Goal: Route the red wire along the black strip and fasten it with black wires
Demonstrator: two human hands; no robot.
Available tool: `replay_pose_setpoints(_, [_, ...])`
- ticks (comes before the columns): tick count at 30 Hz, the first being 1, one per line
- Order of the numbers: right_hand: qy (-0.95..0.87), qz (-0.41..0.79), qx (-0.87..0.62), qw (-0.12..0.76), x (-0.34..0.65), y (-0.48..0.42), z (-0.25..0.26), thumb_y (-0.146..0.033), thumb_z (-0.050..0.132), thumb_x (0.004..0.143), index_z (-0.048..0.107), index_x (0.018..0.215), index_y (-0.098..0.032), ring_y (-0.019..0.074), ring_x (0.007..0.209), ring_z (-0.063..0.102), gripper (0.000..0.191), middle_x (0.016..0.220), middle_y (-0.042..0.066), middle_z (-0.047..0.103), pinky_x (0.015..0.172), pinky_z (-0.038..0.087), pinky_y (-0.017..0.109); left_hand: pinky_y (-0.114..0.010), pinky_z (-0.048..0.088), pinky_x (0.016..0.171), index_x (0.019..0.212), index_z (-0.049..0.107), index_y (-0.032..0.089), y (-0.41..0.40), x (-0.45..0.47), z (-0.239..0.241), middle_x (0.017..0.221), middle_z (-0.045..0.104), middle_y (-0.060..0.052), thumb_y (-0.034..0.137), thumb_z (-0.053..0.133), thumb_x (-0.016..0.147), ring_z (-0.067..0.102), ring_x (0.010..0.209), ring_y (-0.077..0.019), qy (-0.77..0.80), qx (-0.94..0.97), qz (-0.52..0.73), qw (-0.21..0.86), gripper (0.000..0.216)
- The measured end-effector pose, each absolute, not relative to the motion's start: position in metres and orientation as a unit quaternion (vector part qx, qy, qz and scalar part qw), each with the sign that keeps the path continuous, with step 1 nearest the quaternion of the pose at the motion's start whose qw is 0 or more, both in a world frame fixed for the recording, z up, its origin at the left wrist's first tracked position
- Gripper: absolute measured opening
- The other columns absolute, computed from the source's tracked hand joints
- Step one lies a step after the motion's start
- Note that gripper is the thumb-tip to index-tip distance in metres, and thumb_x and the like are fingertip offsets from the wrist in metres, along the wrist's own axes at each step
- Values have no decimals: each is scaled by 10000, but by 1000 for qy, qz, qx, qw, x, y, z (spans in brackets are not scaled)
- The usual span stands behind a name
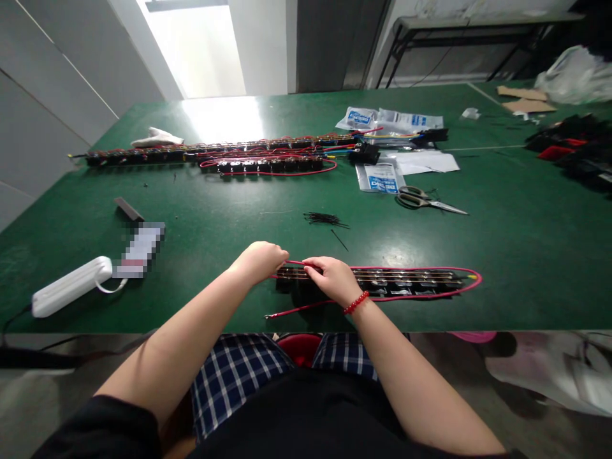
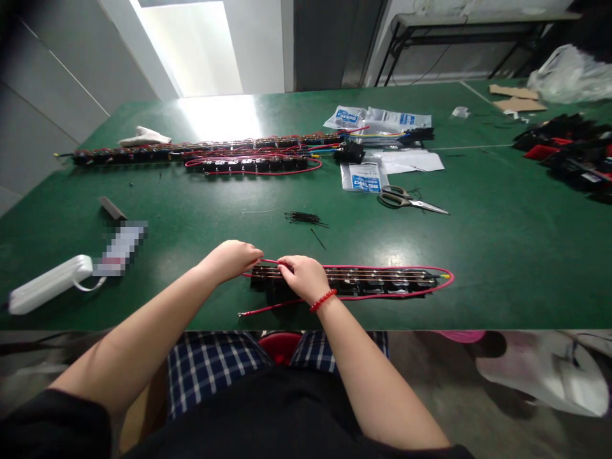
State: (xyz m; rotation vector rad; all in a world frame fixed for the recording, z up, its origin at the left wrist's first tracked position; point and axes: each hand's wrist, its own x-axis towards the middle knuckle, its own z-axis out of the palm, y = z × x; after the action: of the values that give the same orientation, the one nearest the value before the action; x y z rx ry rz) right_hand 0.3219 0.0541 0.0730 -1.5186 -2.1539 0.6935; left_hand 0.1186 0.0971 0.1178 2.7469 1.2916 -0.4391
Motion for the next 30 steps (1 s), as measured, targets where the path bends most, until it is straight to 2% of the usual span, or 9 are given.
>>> replay_pose_setpoints(7, [-745, 275, -551, 255, 319, 53, 72, -236, 536, 910, 716, 1088, -265, 184, 1002, 681, 256, 1096, 6, 738, 871, 527, 297, -293, 477, 643, 955, 691, 203, 84, 118, 107, 897, 731, -87, 206, 441, 900, 705, 797, -235, 486, 868, -100, 13, 256])
replay_pose_setpoints(13, [-797, 181, -549, 175, 333, 65, 83, -213, 540, 915, 729, 1012, -239, 189, 926, 663, 214, 982, 49, 739, 811, 507, 295, -275, 475, 674, 1018, 701, 258, 87, 111, 112, 950, 742, -50, 300, 440, 936, 698, 835, -207, 506, 859, -70, 43, 277])
replay_pose_setpoints(18, [-809, 165, -516, 227, 348, 68, 80, -173, 526, 923, 724, 954, -202, 173, 902, 638, 203, 925, 59, 723, 835, 485, 288, -270, 484, 708, 1244, 613, 278, 92, 125, 108, 1037, 735, -49, 342, 499, 924, 691, 886, -198, 489, 871, 5, 56, 346])
replay_pose_setpoints(24, [-777, 115, -561, 262, 337, 58, 73, -201, 481, 951, 704, 992, -208, 188, 884, 631, 226, 929, 69, 712, 803, 478, 294, -269, 462, 633, 1011, 710, 230, 85, 153, 90, 878, 734, -66, 294, 427, 948, 686, 767, -196, 530, 846, 47, 30, 297])
replay_pose_setpoints(30, [-772, 93, -571, 264, 348, 61, 83, -205, 493, 945, 695, 1008, -200, 198, 923, 620, 211, 947, 70, 710, 845, 472, 300, -273, 413, 577, 1049, 685, 242, 76, 152, 88, 923, 730, -57, 281, 388, 964, 679, 758, -203, 567, 817, 100, 1, 311])
